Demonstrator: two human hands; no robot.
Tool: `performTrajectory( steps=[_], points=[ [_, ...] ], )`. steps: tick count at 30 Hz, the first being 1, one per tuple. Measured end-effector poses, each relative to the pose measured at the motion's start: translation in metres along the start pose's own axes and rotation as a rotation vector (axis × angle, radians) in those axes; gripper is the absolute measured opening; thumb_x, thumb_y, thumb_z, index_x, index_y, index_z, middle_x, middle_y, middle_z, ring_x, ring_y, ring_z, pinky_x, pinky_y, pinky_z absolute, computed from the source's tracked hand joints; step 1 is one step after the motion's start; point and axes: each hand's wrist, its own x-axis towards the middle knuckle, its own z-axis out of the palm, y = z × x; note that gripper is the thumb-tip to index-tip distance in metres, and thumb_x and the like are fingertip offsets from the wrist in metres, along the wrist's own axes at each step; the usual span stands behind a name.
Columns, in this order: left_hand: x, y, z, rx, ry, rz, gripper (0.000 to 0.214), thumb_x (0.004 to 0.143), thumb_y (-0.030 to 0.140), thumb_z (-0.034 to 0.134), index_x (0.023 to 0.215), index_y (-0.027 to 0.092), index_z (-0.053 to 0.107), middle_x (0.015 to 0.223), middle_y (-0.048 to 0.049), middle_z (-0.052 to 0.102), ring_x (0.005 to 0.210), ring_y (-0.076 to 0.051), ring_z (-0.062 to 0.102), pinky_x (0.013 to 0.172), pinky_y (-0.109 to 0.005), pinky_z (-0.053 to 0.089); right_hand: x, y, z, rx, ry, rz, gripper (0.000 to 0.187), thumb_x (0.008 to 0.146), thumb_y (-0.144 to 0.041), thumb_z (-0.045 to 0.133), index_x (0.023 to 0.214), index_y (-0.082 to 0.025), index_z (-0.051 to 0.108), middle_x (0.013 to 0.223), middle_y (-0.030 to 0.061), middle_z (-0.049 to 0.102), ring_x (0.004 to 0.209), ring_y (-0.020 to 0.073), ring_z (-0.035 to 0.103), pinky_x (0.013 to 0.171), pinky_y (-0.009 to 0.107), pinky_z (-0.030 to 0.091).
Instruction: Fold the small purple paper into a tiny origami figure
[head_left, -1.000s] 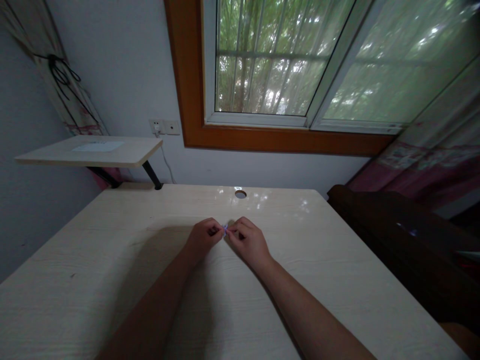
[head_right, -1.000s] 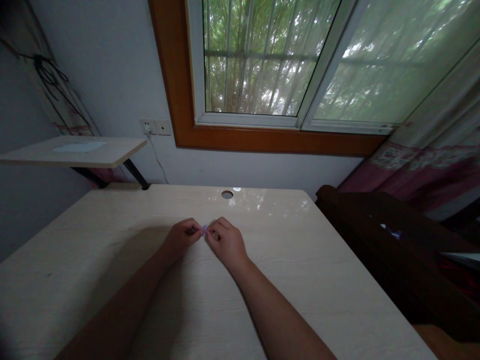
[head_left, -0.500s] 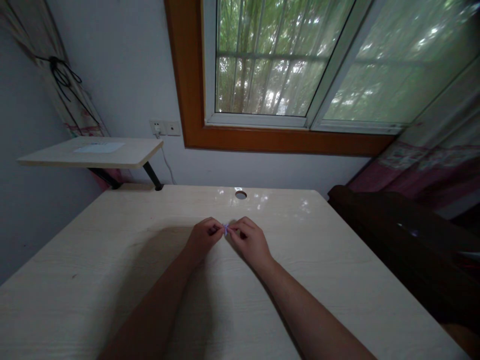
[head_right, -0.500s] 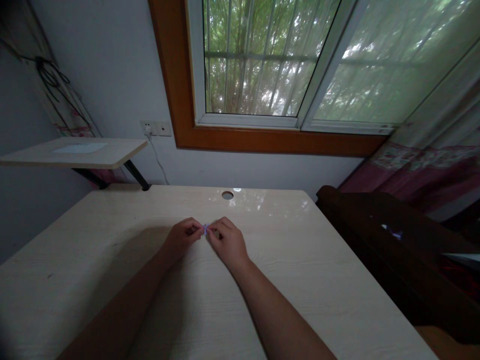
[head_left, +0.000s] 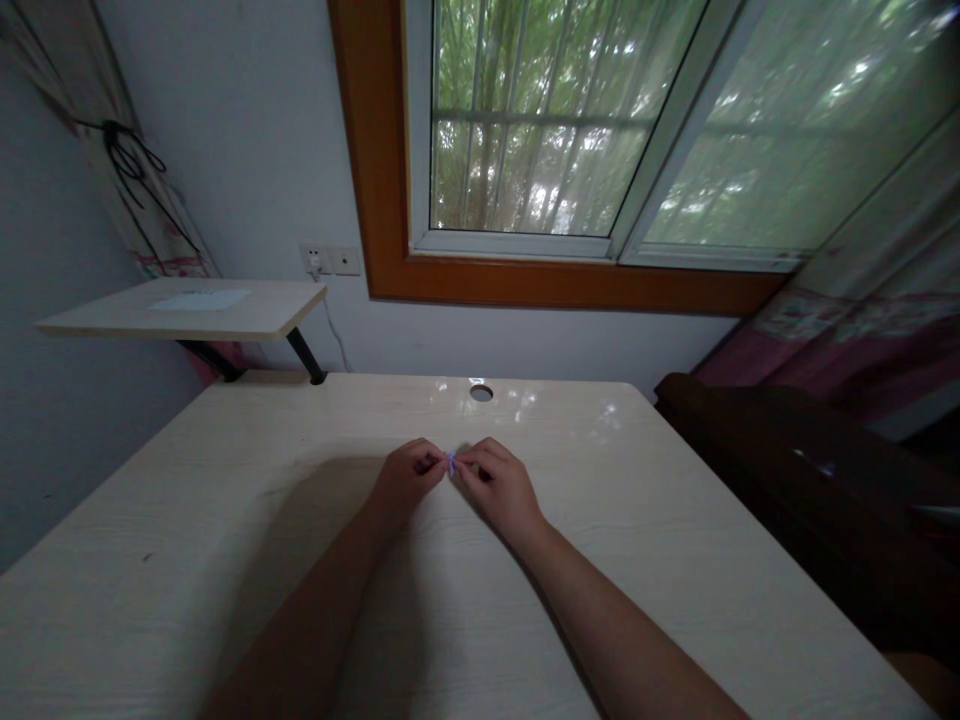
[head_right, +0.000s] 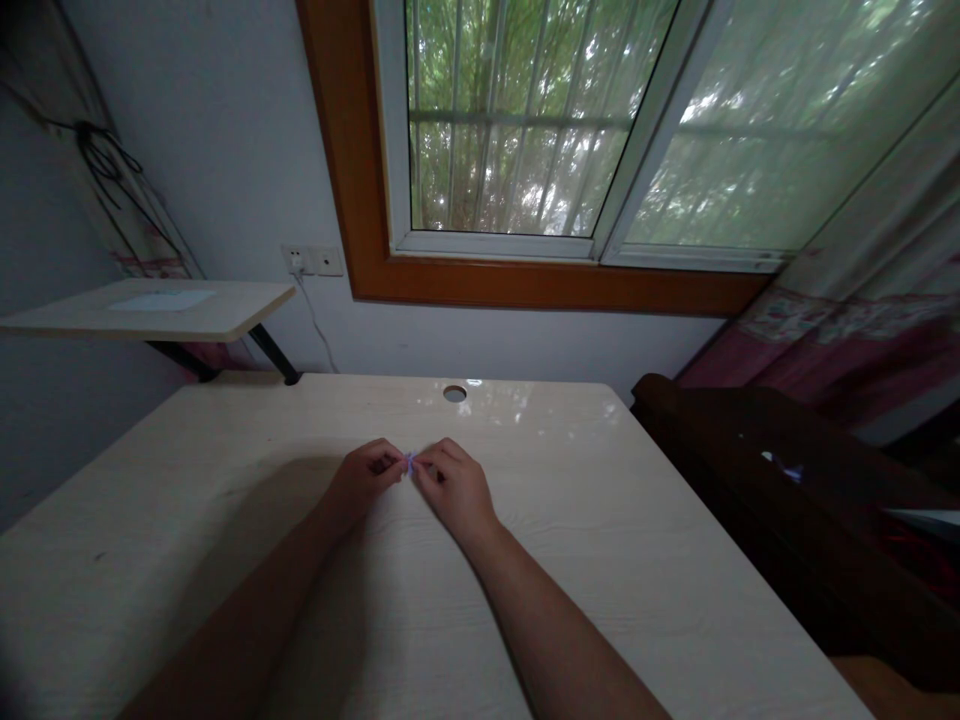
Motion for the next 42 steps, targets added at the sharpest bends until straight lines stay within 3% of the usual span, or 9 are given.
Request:
performTrajectory(
  steps=[11, 21, 30, 42],
  points=[
    [0.0013, -0.0035, 0.0010, 0.041, 0.005, 0.027, 0.012, 0.080, 0.023, 0.060, 0.071, 0.017, 0.066, 0.071, -0.0002, 0.063, 0.066, -0.013, 0.058, 0.063, -0.023, 0.043, 0.0002, -0.0027, 0.0003, -0.003, 0.009, -0.025, 0.009, 0.087, -0.020, 0.062, 0.084, -0.021, 0.071, 0.081, 0.0035, 0.063, 0.074, 0.0148, 0.060, 0.065, 0.025, 0.046],
    [0.0018, -0.0048, 0.0013, 0.027, 0.024, 0.032, 0.011, 0.081, 0.023, 0.060, 0.074, 0.017, 0.066, 0.072, -0.0008, 0.063, 0.066, -0.013, 0.059, 0.062, -0.022, 0.044, 0.0014, -0.0018, -0.0010, 0.043, 0.029, 0.019, 0.012, 0.089, -0.024, 0.062, 0.094, -0.022, 0.073, 0.086, 0.0052, 0.064, 0.077, 0.0163, 0.060, 0.069, 0.028, 0.048],
    [0.0011, -0.0031, -0.0007, -0.068, 0.085, 0.013, 0.012, 0.081, 0.026, 0.063, 0.074, 0.017, 0.066, 0.071, -0.0001, 0.062, 0.063, -0.012, 0.058, 0.060, -0.022, 0.043, 0.0016, -0.0024, -0.0015, 0.067, 0.030, 0.035, 0.013, 0.090, -0.024, 0.061, 0.097, -0.022, 0.072, 0.086, 0.0050, 0.064, 0.075, 0.0160, 0.059, 0.066, 0.028, 0.046],
    [0.0021, -0.0095, -0.0008, -0.208, 0.056, -0.040, 0.016, 0.083, 0.032, 0.063, 0.080, 0.017, 0.066, 0.068, 0.0005, 0.062, 0.062, -0.012, 0.058, 0.061, -0.023, 0.044, 0.0017, 0.0019, -0.0008, 0.068, 0.030, 0.066, 0.011, 0.088, -0.024, 0.062, 0.088, -0.021, 0.072, 0.079, 0.0036, 0.063, 0.068, 0.0148, 0.057, 0.062, 0.027, 0.043]
  ],
)
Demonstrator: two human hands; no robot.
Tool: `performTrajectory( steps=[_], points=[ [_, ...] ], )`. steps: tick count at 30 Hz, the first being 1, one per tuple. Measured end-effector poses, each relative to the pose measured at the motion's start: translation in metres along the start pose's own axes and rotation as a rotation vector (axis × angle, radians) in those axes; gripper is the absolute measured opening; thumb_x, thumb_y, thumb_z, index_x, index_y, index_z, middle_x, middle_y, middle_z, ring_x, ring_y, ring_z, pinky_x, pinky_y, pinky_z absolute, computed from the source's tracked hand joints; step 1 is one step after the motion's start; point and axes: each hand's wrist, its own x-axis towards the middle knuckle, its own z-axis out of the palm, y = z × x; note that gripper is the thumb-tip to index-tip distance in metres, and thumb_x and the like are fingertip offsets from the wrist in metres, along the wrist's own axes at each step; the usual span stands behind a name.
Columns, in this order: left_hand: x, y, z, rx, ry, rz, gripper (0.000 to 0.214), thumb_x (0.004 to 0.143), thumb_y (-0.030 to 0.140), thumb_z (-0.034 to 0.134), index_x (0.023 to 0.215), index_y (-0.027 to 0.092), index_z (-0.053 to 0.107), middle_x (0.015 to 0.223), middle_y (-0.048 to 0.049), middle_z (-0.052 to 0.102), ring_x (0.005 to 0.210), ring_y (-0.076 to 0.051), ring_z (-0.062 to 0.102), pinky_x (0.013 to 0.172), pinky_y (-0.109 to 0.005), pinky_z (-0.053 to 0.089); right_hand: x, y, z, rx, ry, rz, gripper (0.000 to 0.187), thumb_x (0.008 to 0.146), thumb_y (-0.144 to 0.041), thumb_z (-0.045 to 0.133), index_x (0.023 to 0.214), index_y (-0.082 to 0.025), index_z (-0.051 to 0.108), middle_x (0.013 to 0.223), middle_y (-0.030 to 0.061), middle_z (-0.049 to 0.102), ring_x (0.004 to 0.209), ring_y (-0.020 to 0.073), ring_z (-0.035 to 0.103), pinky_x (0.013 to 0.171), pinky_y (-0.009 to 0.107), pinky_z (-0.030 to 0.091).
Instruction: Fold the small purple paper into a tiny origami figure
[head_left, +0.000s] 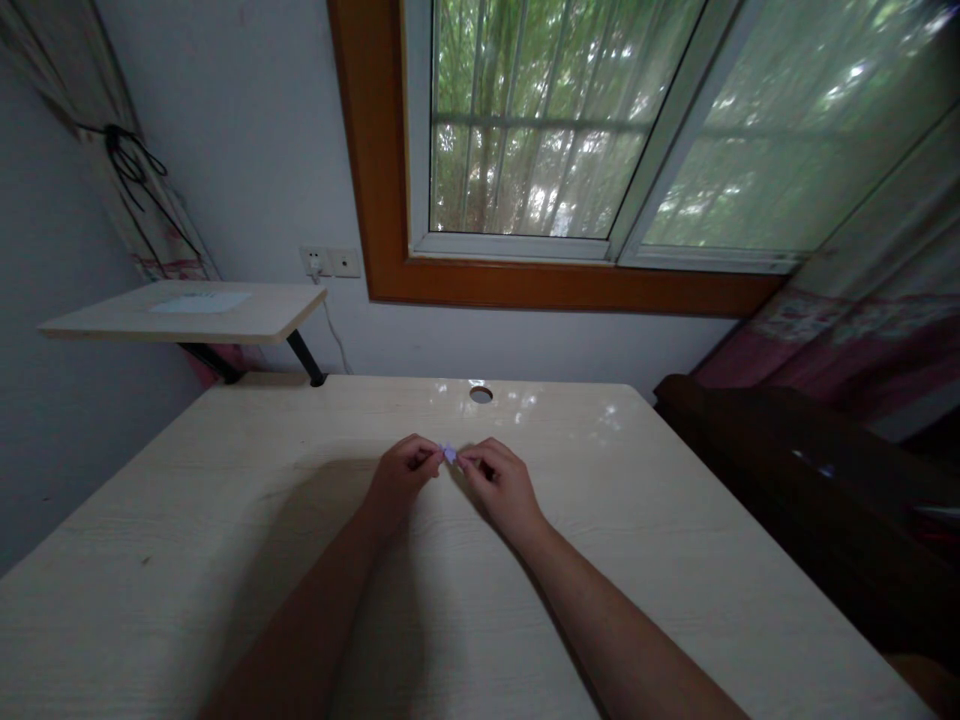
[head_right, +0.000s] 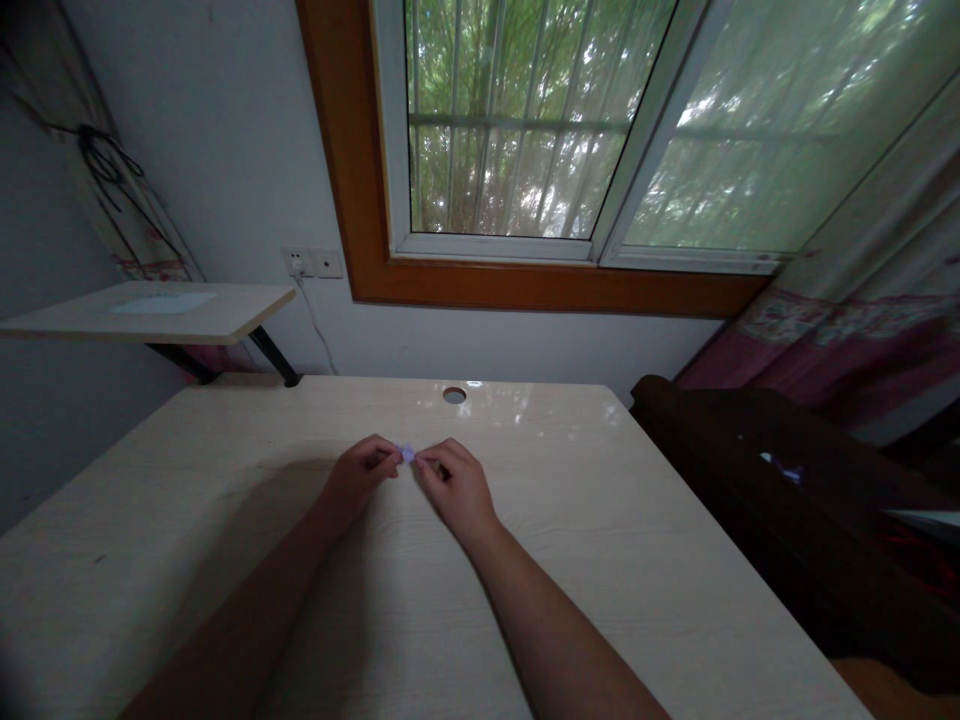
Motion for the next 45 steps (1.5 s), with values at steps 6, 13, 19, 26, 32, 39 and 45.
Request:
performTrajectory(
  steps=[6, 13, 19, 26, 32, 39, 45],
  points=[
    [0.000, -0.004, 0.003, -0.128, 0.002, -0.026, 0.025, 0.082, 0.035, 0.066, 0.099, 0.016, 0.064, 0.073, -0.0004, 0.064, 0.065, -0.013, 0.062, 0.065, -0.025, 0.048, 0.000, 0.002, 0.000, -0.021, 0.021, 0.007, 0.010, 0.088, -0.024, 0.062, 0.087, -0.021, 0.072, 0.078, 0.0032, 0.063, 0.066, 0.0141, 0.056, 0.061, 0.026, 0.044],
    [-0.002, 0.006, 0.000, -0.001, -0.072, 0.013, 0.024, 0.080, 0.032, 0.067, 0.097, 0.017, 0.070, 0.073, -0.0015, 0.064, 0.063, -0.013, 0.059, 0.059, -0.023, 0.044, -0.001, 0.000, -0.001, -0.030, 0.000, -0.015, 0.010, 0.088, -0.024, 0.062, 0.087, -0.022, 0.071, 0.078, 0.0031, 0.062, 0.068, 0.0148, 0.057, 0.063, 0.027, 0.044],
    [-0.001, 0.004, 0.000, -0.016, -0.099, 0.012, 0.022, 0.083, 0.036, 0.064, 0.091, 0.017, 0.071, 0.078, -0.0032, 0.066, 0.068, -0.014, 0.061, 0.064, -0.024, 0.046, -0.001, 0.001, 0.000, -0.037, -0.016, -0.026, 0.010, 0.090, -0.023, 0.061, 0.089, -0.022, 0.071, 0.080, 0.0039, 0.062, 0.072, 0.0160, 0.058, 0.065, 0.028, 0.045],
    [-0.002, 0.005, 0.000, -0.042, -0.102, -0.007, 0.021, 0.083, 0.035, 0.065, 0.086, 0.016, 0.071, 0.071, -0.0018, 0.064, 0.067, -0.014, 0.059, 0.065, -0.024, 0.046, 0.000, 0.000, 0.000, 0.003, -0.015, -0.030, 0.011, 0.091, -0.026, 0.061, 0.089, -0.022, 0.071, 0.081, 0.0036, 0.063, 0.077, 0.0170, 0.059, 0.070, 0.029, 0.046],
    [-0.002, 0.009, 0.000, -0.021, -0.095, 0.022, 0.019, 0.083, 0.034, 0.064, 0.083, 0.016, 0.072, 0.074, -0.0025, 0.065, 0.069, -0.014, 0.059, 0.066, -0.024, 0.045, 0.001, -0.001, -0.001, 0.034, 0.004, -0.011, 0.011, 0.091, -0.027, 0.062, 0.090, -0.023, 0.072, 0.083, 0.0037, 0.065, 0.077, 0.0165, 0.060, 0.071, 0.029, 0.046],
    [-0.002, 0.011, -0.001, 0.011, -0.112, 0.049, 0.020, 0.084, 0.034, 0.063, 0.083, 0.017, 0.072, 0.075, -0.0024, 0.064, 0.070, -0.014, 0.058, 0.065, -0.024, 0.045, 0.002, -0.001, -0.001, 0.081, 0.020, 0.048, 0.011, 0.088, -0.029, 0.065, 0.092, -0.023, 0.073, 0.084, 0.0040, 0.068, 0.074, 0.0166, 0.061, 0.068, 0.028, 0.047],
    [-0.002, 0.013, -0.001, -0.005, -0.111, 0.044, 0.020, 0.083, 0.035, 0.063, 0.083, 0.017, 0.072, 0.076, -0.0025, 0.065, 0.070, -0.014, 0.059, 0.066, -0.024, 0.046, 0.001, 0.000, -0.002, 0.073, -0.031, 0.040, 0.011, 0.086, -0.031, 0.068, 0.090, -0.023, 0.074, 0.082, 0.0036, 0.068, 0.073, 0.0167, 0.060, 0.067, 0.028, 0.047]
  ],
)
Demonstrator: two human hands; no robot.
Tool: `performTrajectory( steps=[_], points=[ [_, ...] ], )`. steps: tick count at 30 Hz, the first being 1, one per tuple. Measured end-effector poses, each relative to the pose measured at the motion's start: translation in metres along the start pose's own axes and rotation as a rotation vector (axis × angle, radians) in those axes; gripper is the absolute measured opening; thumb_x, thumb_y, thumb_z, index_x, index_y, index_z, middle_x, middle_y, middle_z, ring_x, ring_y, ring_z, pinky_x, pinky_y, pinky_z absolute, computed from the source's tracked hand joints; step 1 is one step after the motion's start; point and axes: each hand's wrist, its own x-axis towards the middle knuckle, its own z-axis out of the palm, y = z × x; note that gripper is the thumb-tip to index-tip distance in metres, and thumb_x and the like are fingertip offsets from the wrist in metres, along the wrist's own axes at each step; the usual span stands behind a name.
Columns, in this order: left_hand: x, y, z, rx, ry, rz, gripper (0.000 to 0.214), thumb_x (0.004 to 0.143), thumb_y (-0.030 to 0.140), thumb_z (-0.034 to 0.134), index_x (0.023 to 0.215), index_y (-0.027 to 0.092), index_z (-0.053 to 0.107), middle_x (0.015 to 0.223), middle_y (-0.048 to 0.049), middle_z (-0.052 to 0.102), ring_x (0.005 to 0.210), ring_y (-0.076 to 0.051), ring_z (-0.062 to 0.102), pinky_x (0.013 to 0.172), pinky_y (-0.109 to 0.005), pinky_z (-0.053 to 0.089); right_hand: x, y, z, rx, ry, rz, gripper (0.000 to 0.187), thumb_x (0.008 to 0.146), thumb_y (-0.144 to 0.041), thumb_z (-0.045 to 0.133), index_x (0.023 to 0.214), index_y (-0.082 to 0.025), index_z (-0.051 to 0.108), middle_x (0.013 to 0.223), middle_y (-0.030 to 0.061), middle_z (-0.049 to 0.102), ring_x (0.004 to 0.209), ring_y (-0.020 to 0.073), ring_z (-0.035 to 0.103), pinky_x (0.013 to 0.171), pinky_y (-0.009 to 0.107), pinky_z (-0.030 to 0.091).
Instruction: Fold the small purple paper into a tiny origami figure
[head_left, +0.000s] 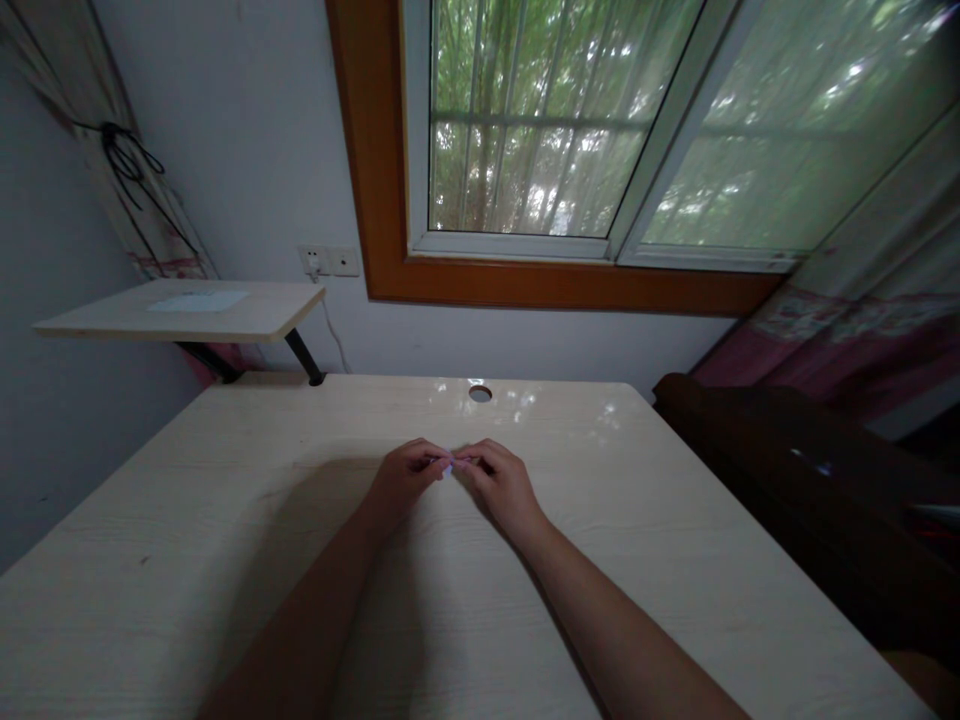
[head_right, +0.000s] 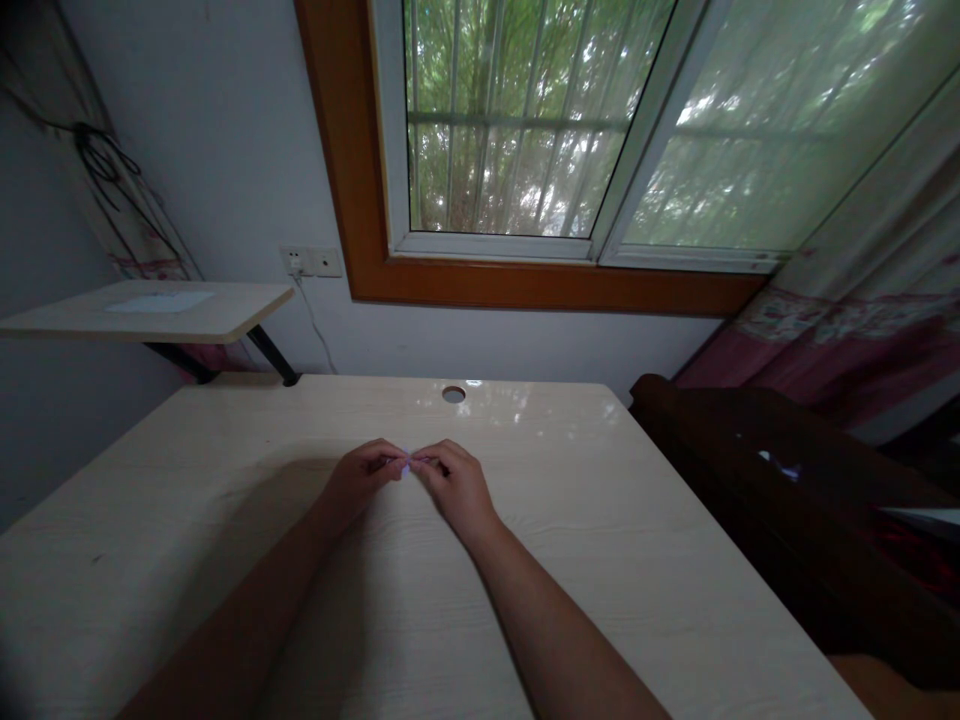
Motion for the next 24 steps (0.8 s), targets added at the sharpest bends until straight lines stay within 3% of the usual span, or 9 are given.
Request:
performTrajectory(
  steps=[10, 19, 24],
  points=[
    [0.000, -0.002, 0.004, -0.067, 0.037, -0.095, 0.018, 0.078, 0.034, 0.069, 0.084, 0.016, 0.070, 0.068, -0.0011, 0.066, 0.065, -0.014, 0.061, 0.064, -0.024, 0.047, 0.001, 0.002, 0.001, -0.045, -0.003, -0.035, 0.010, 0.087, -0.031, 0.067, 0.086, -0.023, 0.072, 0.077, 0.0022, 0.064, 0.067, 0.0153, 0.056, 0.063, 0.027, 0.044],
    [0.001, -0.012, 0.003, -0.098, 0.042, -0.073, 0.018, 0.079, 0.034, 0.069, 0.083, 0.017, 0.070, 0.069, -0.0017, 0.067, 0.066, -0.015, 0.063, 0.065, -0.025, 0.048, 0.000, 0.002, 0.000, -0.043, -0.004, -0.028, 0.010, 0.088, -0.031, 0.066, 0.086, -0.023, 0.072, 0.079, 0.0029, 0.065, 0.068, 0.0157, 0.057, 0.063, 0.028, 0.044],
    [0.000, -0.008, 0.002, -0.101, 0.033, -0.054, 0.015, 0.079, 0.032, 0.069, 0.079, 0.016, 0.070, 0.070, -0.0014, 0.065, 0.067, -0.014, 0.061, 0.065, -0.025, 0.046, 0.001, 0.001, 0.001, -0.012, -0.009, -0.019, 0.010, 0.087, -0.031, 0.067, 0.087, -0.023, 0.072, 0.078, 0.0023, 0.064, 0.069, 0.0159, 0.058, 0.064, 0.027, 0.044]
  ],
)
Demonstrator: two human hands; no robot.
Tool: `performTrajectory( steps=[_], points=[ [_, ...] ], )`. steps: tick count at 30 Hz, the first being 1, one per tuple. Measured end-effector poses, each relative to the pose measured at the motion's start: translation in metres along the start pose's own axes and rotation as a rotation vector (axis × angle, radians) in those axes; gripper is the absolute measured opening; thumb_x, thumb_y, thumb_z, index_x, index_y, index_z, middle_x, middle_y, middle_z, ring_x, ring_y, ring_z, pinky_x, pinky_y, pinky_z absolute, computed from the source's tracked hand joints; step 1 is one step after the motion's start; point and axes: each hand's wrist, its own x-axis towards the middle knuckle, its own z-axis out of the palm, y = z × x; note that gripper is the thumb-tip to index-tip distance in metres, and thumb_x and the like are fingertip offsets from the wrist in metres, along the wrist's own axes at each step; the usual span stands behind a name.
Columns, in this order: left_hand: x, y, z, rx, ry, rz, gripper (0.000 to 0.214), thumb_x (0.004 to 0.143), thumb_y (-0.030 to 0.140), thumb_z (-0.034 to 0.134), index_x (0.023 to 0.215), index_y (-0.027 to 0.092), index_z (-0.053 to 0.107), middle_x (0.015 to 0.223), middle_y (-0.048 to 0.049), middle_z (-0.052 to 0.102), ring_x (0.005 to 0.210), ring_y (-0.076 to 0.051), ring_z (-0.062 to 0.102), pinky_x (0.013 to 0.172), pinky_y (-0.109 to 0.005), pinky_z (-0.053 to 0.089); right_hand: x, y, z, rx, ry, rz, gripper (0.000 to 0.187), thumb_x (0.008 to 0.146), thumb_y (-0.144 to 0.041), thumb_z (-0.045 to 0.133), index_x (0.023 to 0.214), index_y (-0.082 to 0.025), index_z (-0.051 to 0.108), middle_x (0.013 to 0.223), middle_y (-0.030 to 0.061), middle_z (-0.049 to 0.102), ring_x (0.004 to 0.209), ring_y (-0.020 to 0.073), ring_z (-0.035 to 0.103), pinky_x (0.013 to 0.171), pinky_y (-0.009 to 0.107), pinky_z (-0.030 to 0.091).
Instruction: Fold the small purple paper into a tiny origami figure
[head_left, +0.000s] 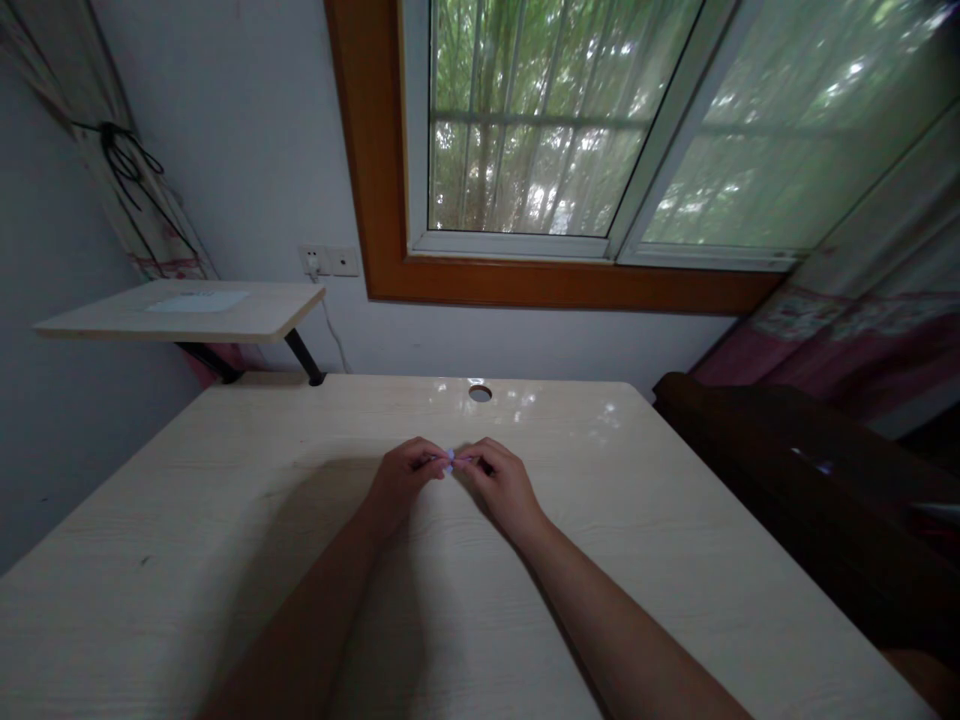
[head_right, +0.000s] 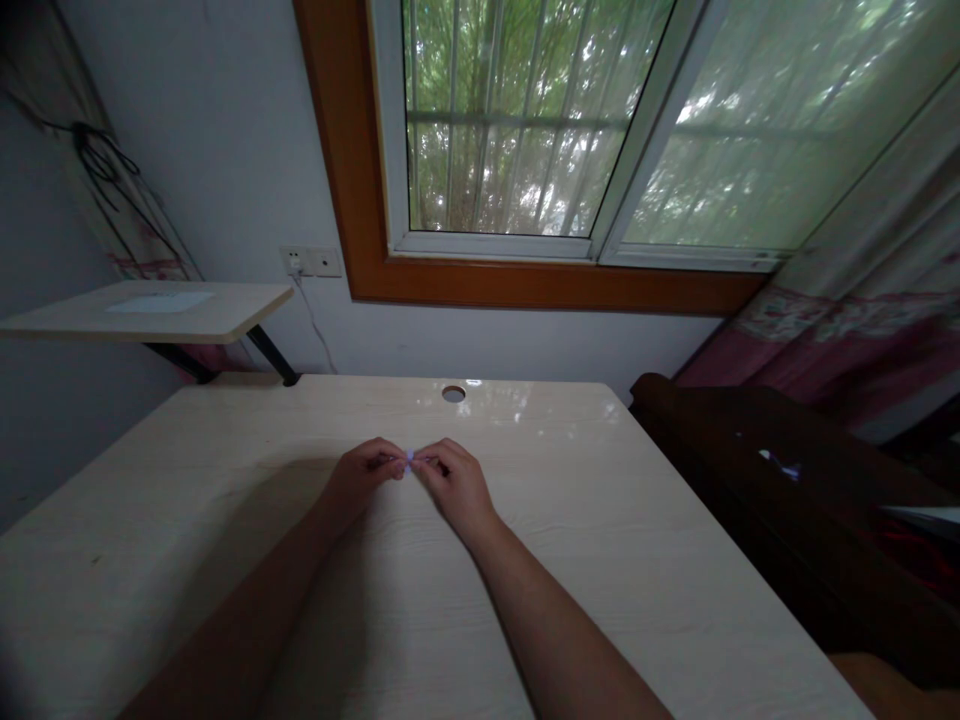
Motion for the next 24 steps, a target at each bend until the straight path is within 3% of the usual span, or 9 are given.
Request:
performTrajectory(
  steps=[13, 24],
  points=[
    [0.0011, -0.0077, -0.0035, 0.167, -0.039, 0.084, 0.015, 0.082, 0.032, 0.066, 0.081, 0.018, 0.073, 0.077, -0.0026, 0.067, 0.074, -0.016, 0.060, 0.071, -0.026, 0.044, 0.0006, -0.0004, -0.0025, 0.010, -0.070, -0.065, 0.010, 0.090, -0.017, 0.059, 0.083, -0.021, 0.065, 0.082, 0.0018, 0.061, 0.080, 0.0165, 0.058, 0.074, 0.027, 0.044],
    [0.0020, -0.0024, -0.0032, 0.189, -0.001, 0.073, 0.017, 0.082, 0.033, 0.065, 0.079, 0.018, 0.071, 0.075, -0.0015, 0.065, 0.069, -0.014, 0.057, 0.065, -0.024, 0.043, 0.0004, 0.0006, -0.0012, -0.004, -0.038, -0.010, 0.005, 0.088, -0.025, 0.065, 0.087, -0.022, 0.069, 0.082, 0.0023, 0.063, 0.077, 0.0170, 0.058, 0.071, 0.028, 0.044]
  ],
)
